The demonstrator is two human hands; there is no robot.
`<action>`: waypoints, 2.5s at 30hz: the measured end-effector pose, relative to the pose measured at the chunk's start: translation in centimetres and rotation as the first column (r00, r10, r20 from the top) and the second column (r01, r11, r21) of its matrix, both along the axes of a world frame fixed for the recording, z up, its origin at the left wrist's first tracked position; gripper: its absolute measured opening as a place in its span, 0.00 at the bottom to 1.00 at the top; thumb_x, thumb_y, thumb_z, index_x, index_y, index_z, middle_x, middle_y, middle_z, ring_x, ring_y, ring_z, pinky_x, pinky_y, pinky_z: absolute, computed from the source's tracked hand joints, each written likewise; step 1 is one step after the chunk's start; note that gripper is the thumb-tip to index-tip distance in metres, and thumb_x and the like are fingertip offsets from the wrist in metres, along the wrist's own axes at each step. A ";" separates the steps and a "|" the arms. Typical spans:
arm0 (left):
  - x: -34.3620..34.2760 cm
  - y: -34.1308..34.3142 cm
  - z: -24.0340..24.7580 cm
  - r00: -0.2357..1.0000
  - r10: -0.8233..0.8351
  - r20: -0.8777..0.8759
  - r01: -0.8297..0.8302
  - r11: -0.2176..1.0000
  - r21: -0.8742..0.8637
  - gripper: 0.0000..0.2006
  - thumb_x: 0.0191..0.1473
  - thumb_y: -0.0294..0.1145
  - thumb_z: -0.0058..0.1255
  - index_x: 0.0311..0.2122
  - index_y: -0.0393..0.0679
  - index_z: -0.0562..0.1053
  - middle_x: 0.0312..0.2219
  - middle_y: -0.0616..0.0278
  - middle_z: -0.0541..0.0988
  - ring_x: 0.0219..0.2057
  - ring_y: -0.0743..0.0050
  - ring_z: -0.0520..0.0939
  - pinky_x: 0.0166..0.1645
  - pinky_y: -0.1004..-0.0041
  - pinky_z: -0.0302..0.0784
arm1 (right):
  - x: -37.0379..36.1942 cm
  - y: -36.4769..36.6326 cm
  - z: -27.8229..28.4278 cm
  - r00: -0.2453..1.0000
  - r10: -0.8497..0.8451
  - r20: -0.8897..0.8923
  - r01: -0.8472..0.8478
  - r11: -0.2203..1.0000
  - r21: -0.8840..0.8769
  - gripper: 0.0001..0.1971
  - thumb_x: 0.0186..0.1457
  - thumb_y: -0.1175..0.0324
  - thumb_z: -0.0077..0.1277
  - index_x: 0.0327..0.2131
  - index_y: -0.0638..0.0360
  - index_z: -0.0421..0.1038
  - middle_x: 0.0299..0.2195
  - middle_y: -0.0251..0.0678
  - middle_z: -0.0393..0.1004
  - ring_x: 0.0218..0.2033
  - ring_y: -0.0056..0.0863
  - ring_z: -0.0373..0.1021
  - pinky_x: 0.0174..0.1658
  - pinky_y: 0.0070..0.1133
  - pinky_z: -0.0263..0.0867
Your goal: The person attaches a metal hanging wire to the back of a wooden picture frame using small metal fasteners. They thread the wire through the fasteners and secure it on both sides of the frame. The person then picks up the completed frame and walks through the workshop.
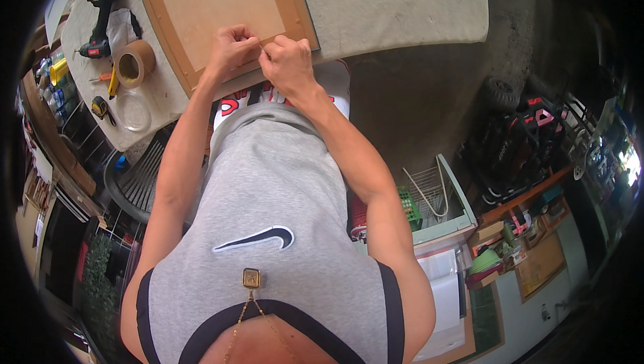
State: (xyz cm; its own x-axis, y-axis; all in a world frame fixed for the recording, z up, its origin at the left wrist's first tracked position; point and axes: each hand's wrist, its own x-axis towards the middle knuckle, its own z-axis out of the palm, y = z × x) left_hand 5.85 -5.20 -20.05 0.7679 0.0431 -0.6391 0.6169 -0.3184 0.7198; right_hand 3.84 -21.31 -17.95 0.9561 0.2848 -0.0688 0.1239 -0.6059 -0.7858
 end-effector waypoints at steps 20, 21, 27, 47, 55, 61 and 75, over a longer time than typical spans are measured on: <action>1.4 0.7 1.0 0.974 -0.225 -0.028 0.227 0.967 0.113 0.07 0.42 0.31 0.57 0.21 0.39 0.72 0.12 0.71 0.69 0.15 0.87 0.66 0.17 0.78 0.60 | 1.1 1.0 -0.4 0.989 0.149 0.024 -0.141 0.969 -0.205 0.07 0.44 0.68 0.53 0.20 0.61 0.75 0.22 0.40 0.72 0.25 0.38 0.71 0.36 0.35 0.59; 1.3 0.7 1.0 0.975 -0.218 -0.035 0.221 0.969 0.112 0.07 0.42 0.31 0.57 0.21 0.39 0.73 0.12 0.71 0.69 0.15 0.87 0.66 0.18 0.78 0.60 | 1.1 1.1 -0.6 0.987 0.152 0.054 -0.138 0.968 -0.212 0.07 0.44 0.68 0.53 0.20 0.61 0.75 0.22 0.40 0.72 0.25 0.38 0.71 0.36 0.35 0.59; 1.0 1.0 0.6 0.977 -0.212 0.011 0.211 0.975 0.073 0.07 0.43 0.31 0.56 0.22 0.39 0.73 0.12 0.71 0.69 0.16 0.87 0.66 0.18 0.78 0.60 | 1.0 0.9 -1.5 0.994 0.071 0.087 -0.065 0.996 -0.067 0.06 0.43 0.69 0.54 0.21 0.61 0.74 0.20 0.38 0.71 0.24 0.38 0.69 0.31 0.32 0.60; 0.8 1.1 -0.4 0.979 -0.200 0.036 0.198 0.979 0.041 0.07 0.44 0.31 0.56 0.21 0.40 0.72 0.12 0.72 0.68 0.14 0.88 0.64 0.15 0.78 0.57 | 0.7 0.2 -1.2 0.991 0.100 0.088 -0.099 0.995 -0.015 0.05 0.46 0.70 0.54 0.23 0.60 0.74 0.22 0.38 0.72 0.24 0.38 0.69 0.32 0.30 0.61; 0.7 1.0 -0.2 0.984 -0.174 0.043 0.172 0.984 0.039 0.07 0.44 0.30 0.57 0.22 0.40 0.72 0.12 0.73 0.68 0.14 0.88 0.65 0.15 0.79 0.57 | 0.3 0.1 -1.3 0.989 0.117 0.087 -0.116 0.993 -0.025 0.04 0.49 0.71 0.52 0.26 0.61 0.73 0.25 0.40 0.72 0.26 0.40 0.69 0.33 0.31 0.61; 0.7 0.9 -0.1 0.980 -0.188 0.060 0.185 0.981 0.053 0.06 0.45 0.30 0.57 0.23 0.39 0.74 0.12 0.72 0.68 0.13 0.88 0.65 0.15 0.79 0.57 | 0.2 0.1 -1.2 0.986 0.140 0.087 -0.135 0.989 -0.054 0.05 0.51 0.71 0.51 0.29 0.62 0.73 0.27 0.41 0.72 0.28 0.41 0.69 0.33 0.32 0.61; 1.0 0.9 0.9 0.982 -0.184 0.030 0.182 0.981 0.066 0.10 0.38 0.35 0.57 0.22 0.38 0.76 0.13 0.64 0.74 0.18 0.85 0.72 0.23 0.79 0.69 | 0.2 0.4 -1.3 0.980 0.148 0.131 -0.135 0.985 -0.104 0.05 0.50 0.71 0.51 0.27 0.62 0.71 0.25 0.41 0.70 0.27 0.41 0.68 0.33 0.32 0.61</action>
State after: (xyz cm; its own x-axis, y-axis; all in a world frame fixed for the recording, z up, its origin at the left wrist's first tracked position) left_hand 6.85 -4.31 -19.13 0.7886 -0.0610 -0.6118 0.5184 -0.4689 0.7151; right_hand 4.06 -20.92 -19.29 0.9087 0.4164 0.0280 0.3168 -0.6447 -0.6957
